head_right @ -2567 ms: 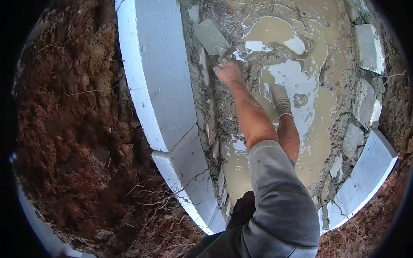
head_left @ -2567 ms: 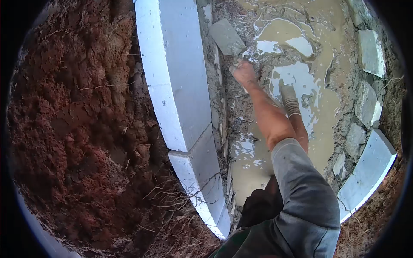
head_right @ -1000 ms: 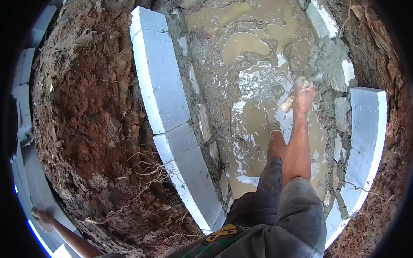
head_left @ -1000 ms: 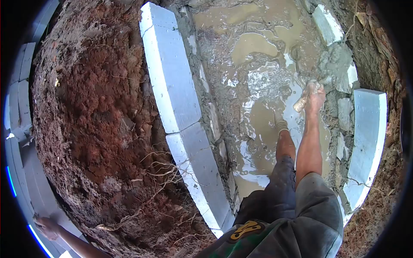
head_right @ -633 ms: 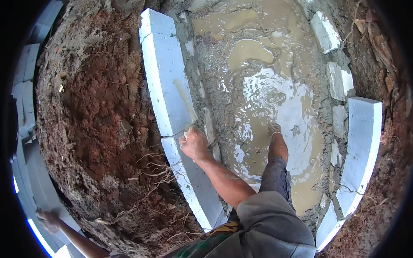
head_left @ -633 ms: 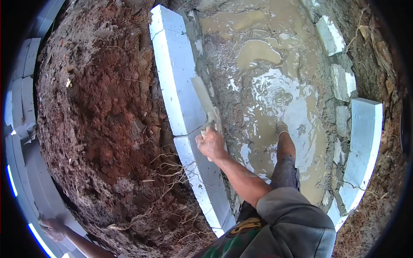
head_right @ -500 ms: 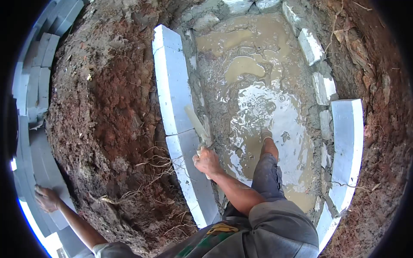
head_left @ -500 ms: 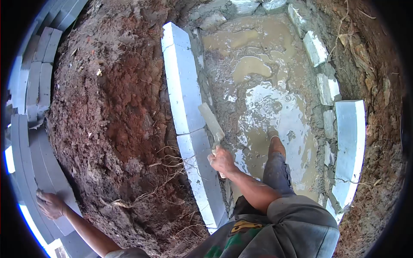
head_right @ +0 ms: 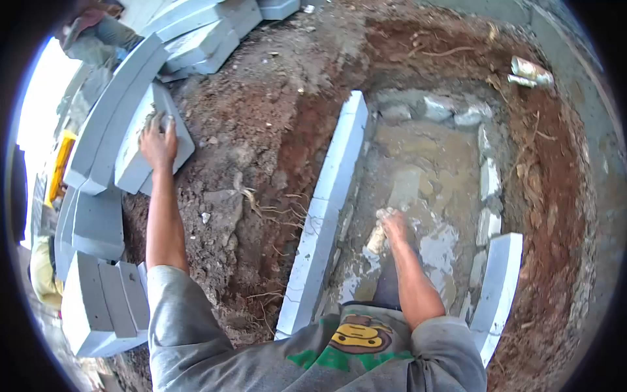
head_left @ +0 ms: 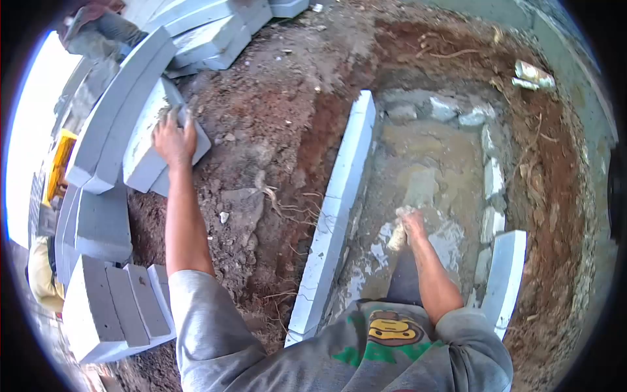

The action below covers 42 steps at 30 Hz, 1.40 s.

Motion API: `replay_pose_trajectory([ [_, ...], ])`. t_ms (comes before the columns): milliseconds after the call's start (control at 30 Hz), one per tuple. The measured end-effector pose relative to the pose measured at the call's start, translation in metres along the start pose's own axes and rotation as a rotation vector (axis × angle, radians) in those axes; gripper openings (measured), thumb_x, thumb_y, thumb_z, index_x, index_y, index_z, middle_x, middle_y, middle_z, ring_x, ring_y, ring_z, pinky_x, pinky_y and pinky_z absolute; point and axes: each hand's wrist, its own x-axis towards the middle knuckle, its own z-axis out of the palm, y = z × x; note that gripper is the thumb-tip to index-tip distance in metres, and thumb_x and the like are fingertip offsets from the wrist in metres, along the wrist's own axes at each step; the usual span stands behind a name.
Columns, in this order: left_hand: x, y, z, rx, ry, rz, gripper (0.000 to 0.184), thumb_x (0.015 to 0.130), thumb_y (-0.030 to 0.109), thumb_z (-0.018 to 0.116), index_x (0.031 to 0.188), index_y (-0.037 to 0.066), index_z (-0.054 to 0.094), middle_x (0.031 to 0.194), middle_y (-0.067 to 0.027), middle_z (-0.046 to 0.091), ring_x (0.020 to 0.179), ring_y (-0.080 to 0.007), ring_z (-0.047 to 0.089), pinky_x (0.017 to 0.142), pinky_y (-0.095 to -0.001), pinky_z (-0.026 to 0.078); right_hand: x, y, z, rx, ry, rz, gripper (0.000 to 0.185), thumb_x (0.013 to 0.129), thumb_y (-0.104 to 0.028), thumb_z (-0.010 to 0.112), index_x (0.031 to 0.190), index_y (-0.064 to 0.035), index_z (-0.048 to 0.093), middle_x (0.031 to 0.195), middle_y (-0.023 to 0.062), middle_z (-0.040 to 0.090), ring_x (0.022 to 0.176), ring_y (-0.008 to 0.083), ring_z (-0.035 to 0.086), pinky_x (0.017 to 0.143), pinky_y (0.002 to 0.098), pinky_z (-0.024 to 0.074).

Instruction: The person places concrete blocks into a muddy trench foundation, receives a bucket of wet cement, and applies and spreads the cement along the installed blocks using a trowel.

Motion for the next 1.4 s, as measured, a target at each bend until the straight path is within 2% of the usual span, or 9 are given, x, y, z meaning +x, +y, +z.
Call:
replay_pose_trajectory([
  [367,-0.001,0.006,-0.004,-0.118,0.132,-0.16,0.031,0.08,0.032,0.06,0.102,0.011,0.065,0.11,-0.0104,0.062,0.102,-0.0291,0.056,0.094,-0.041,0.036,0.047,-0.214,0.133,-0.425,-0.555,-0.476,0.012,0.074,-0.012,0.06,0.081,-0.0057,0.051,0.062,0.0025,0.052,0.051,0.0115,0.051,0.046,0.0258,0.043],
  [667,0.042,0.043,-0.009,-0.174,0.152,-0.69,0.029,0.084,0.033,0.058,0.099,0.009,0.065,0.083,-0.0118,0.067,0.076,-0.0323,0.063,0.075,-0.0388,0.046,0.114,-0.319,0.384,-0.228,-1.184,-0.095,0.015,0.077,-0.016,0.063,0.078,-0.0061,0.052,0.062,0.0036,0.051,0.044,0.0139,0.05,0.041,0.0278,0.0425],
  [767,0.087,0.037,-0.018,-0.01,0.024,-0.987,0.031,0.083,0.036,0.058,0.096,0.009,0.066,0.085,-0.0153,0.067,0.079,-0.0316,0.064,0.074,-0.0396,0.046,0.149,-0.305,0.531,-0.715,-1.242,-0.463,0.043,0.081,-0.04,0.059,0.099,-0.002,0.061,0.092,0.0171,0.065,0.091,0.026,0.063,0.079,0.0379,0.0492],
  [867,0.082,0.019,0.004,0.183,0.075,-0.936,0.03,0.08,0.035,0.061,0.098,0.012,0.066,0.089,-0.0119,0.065,0.084,-0.0299,0.061,0.076,-0.042,0.043,0.105,-0.37,0.544,-1.265,-0.91,-0.831,0.058,0.081,-0.053,0.053,0.107,-0.0016,0.061,0.108,0.0216,0.061,0.113,0.0305,0.054,0.094,0.04,0.0405],
  [1000,0.08,0.02,0.016,0.296,0.098,-0.897,0.032,0.078,0.034,0.064,0.103,0.014,0.064,0.092,-0.0084,0.062,0.089,-0.0281,0.057,0.08,-0.042,0.039,0.111,-0.421,0.591,-0.876,-0.873,-1.123,0.031,0.078,-0.033,0.063,0.088,-0.0042,0.063,0.089,0.0205,0.064,0.092,0.0364,0.06,0.081,0.0433,0.0461],
  [1167,0.08,0.016,0.018,0.279,0.148,-0.925,0.034,0.077,0.032,0.065,0.105,0.014,0.063,0.092,-0.0076,0.061,0.091,-0.0261,0.056,0.079,-0.0405,0.039,0.011,-0.601,0.693,-0.209,-0.826,-1.527,0.053,0.073,-0.04,0.068,0.109,-0.0039,0.053,0.094,0.0137,0.061,0.09,0.0304,0.059,0.08,0.042,0.0449],
  [1233,0.079,0.015,0.018,0.256,0.148,-0.918,0.033,0.076,0.031,0.066,0.104,0.014,0.063,0.089,-0.0065,0.062,0.089,-0.0252,0.056,0.078,-0.0397,0.039,-0.037,-0.653,0.733,-0.117,-1.054,-1.134,0.081,0.07,-0.046,0.07,0.128,0.0012,0.041,0.11,0.0173,0.059,0.103,0.0284,0.057,0.069,0.0343,0.0573],
  [1300,0.079,0.012,0.017,0.229,0.158,-0.915,0.033,0.076,0.03,0.066,0.103,0.014,0.063,0.085,-0.0051,0.062,0.087,-0.0243,0.057,0.077,-0.0389,0.039,-0.066,-0.682,0.769,-0.04,-1.299,-0.893,0.101,0.071,-0.051,0.07,0.139,0.0033,0.017,0.126,0.0253,0.044,0.084,0.0333,0.064,0.054,0.0348,0.058],
  [1400,0.079,0.012,0.016,0.2,0.191,-0.92,0.03,0.075,0.029,0.066,0.101,0.014,0.064,0.079,-0.0022,0.063,0.082,-0.0231,0.057,0.076,-0.0377,0.039,-0.107,-0.681,0.768,0.127,-1.404,-0.932,0.079,0.08,-0.041,0.062,0.133,0.0064,0.027,0.119,0.0269,0.048,0.08,0.033,0.065,0.054,0.0343,0.0587],
])
